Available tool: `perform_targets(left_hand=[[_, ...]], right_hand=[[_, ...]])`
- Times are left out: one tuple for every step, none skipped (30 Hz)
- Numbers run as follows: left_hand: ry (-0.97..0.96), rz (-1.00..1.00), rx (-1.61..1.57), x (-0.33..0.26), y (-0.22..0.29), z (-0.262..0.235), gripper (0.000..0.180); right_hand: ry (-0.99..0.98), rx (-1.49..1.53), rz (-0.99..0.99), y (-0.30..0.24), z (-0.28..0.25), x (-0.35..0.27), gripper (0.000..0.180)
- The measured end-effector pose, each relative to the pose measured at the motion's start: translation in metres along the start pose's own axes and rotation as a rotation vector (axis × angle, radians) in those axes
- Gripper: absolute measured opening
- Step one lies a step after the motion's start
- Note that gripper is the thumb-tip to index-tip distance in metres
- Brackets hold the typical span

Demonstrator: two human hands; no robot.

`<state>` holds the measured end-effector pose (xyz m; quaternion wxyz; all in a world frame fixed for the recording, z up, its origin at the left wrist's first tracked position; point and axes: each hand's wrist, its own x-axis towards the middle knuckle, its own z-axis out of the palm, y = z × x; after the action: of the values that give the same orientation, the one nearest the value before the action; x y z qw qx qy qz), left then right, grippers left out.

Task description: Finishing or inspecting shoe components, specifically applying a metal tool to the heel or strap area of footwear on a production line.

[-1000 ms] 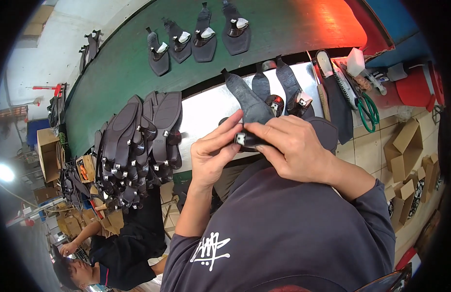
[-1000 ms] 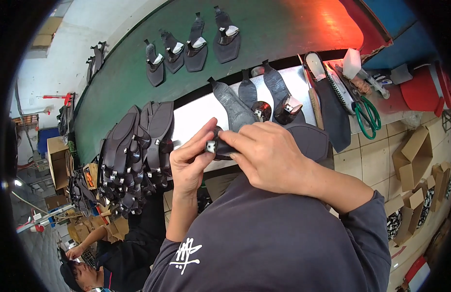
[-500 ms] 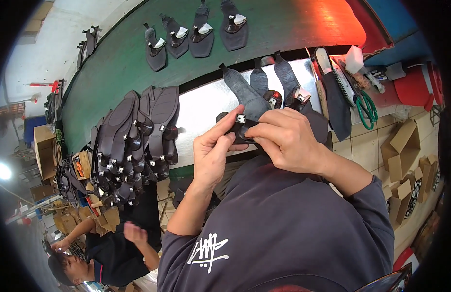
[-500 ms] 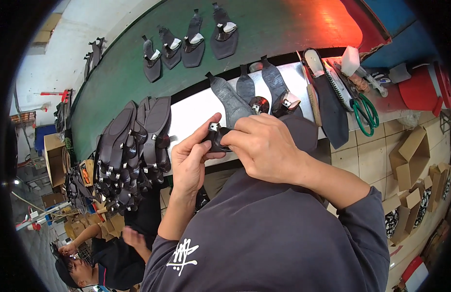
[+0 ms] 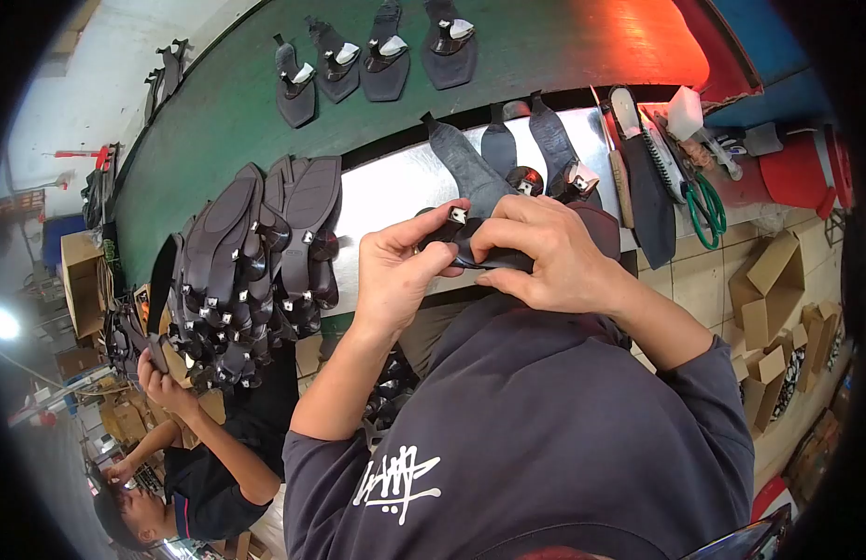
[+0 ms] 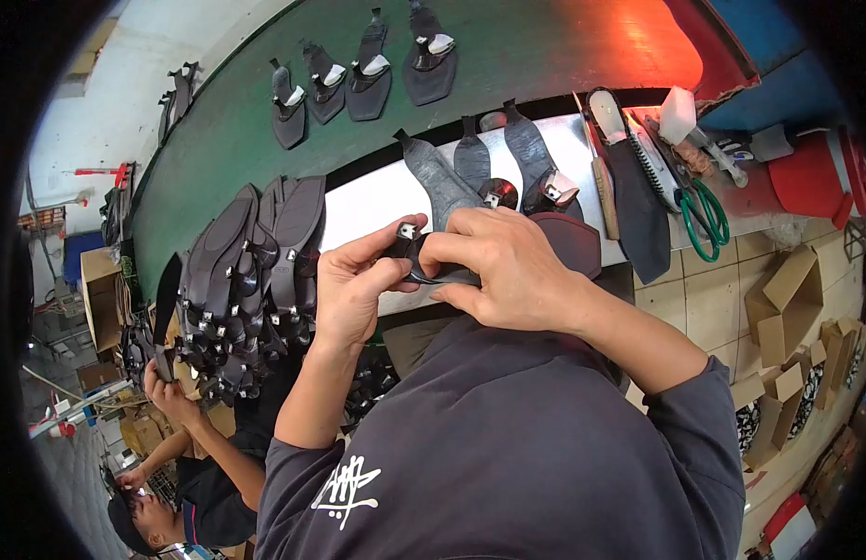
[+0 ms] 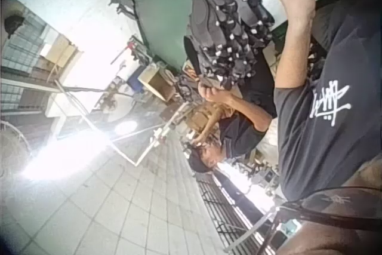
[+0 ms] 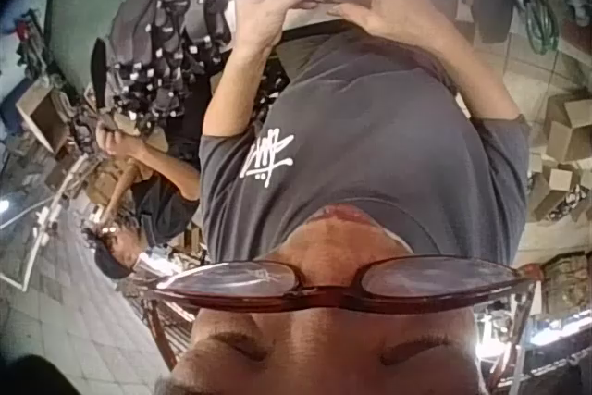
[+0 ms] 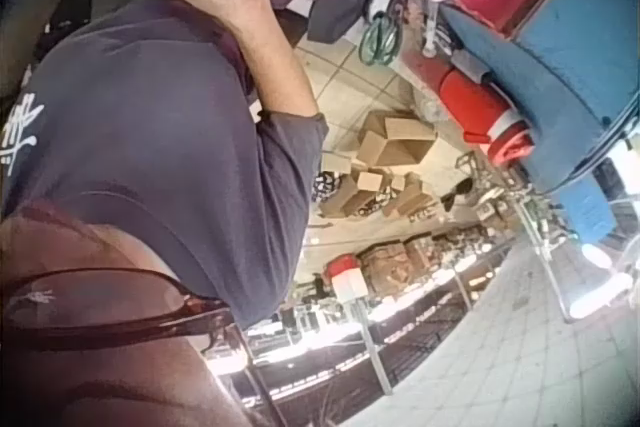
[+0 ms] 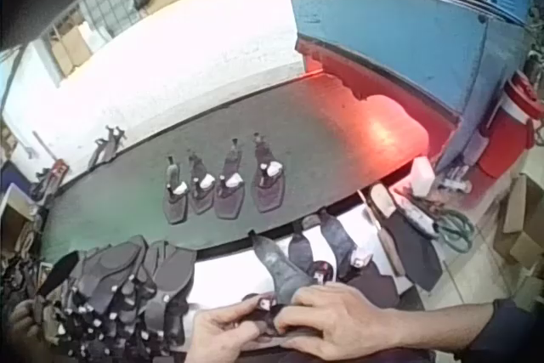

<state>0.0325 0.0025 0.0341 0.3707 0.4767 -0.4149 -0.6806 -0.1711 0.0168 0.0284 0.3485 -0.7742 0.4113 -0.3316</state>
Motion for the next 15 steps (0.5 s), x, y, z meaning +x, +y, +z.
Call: perform_targets(left_hand=[[0.010, -0.013, 0.005, 0.000, 0.002, 0.001, 0.040], [0.020, -0.026, 0.010, 0.000, 0.003, 0.002, 0.040], [0.021, -0.024, 0.009, 0.001, 0.002, 0.002, 0.040], [0.024, -0.039, -0.002, 0.001, 0.002, 0.001, 0.039], [0.028, -0.054, -0.013, 0.002, 0.003, 0.001, 0.038], [0.030, -0.050, -0.013, 0.002, 0.004, -0.001, 0.038], [0.019, -0.152, -0.103, 0.003, 0.007, -0.003, 0.038], [0.008, -0.253, -0.193, 0.003, 0.010, -0.005, 0.038], [0.007, -0.248, -0.193, 0.003, 0.012, -0.006, 0.038], [-0.033, -0.287, -0.262, 0.002, 0.013, -0.007, 0.039], [-0.073, -0.326, -0.330, 0.002, 0.014, -0.008, 0.039], [-0.115, -0.309, -0.346, 0.004, 0.011, -0.011, 0.042], [-0.114, -0.305, -0.346, 0.003, 0.010, -0.011, 0.042], [-0.103, -0.200, -0.334, 0.003, 0.010, -0.010, 0.043], [-0.093, -0.097, -0.321, 0.002, 0.009, -0.008, 0.044]], right_hand=[[-0.001, 0.000, 0.000, 0.000, 0.001, 0.000, 0.025], [0.019, -0.025, -0.018, 0.001, 0.002, 0.000, 0.025], [0.039, -0.050, -0.037, 0.001, 0.003, 0.000, 0.025], [0.038, -0.051, -0.038, 0.002, 0.005, -0.001, 0.025], [0.083, -0.099, -0.084, 0.001, 0.006, -0.001, 0.025], [0.129, -0.146, -0.132, 0.002, 0.008, -0.001, 0.026], [0.128, -0.146, -0.136, 0.002, 0.009, -0.002, 0.026], [0.177, -0.154, -0.186, 0.002, 0.011, -0.003, 0.026], [0.228, -0.163, -0.234, 0.003, 0.012, -0.004, 0.027], [0.257, -0.165, -0.265, 0.003, 0.014, -0.005, 0.027], [0.258, -0.168, -0.268, 0.003, 0.012, -0.005, 0.027], [0.239, -0.155, -0.267, 0.002, 0.010, -0.005, 0.027], [0.220, -0.143, -0.266, 0.000, 0.008, -0.004, 0.027], [0.220, -0.143, -0.270, -0.001, 0.007, -0.004, 0.027], [0.209, -0.136, -0.256, -0.004, 0.006, -0.004, 0.027]])
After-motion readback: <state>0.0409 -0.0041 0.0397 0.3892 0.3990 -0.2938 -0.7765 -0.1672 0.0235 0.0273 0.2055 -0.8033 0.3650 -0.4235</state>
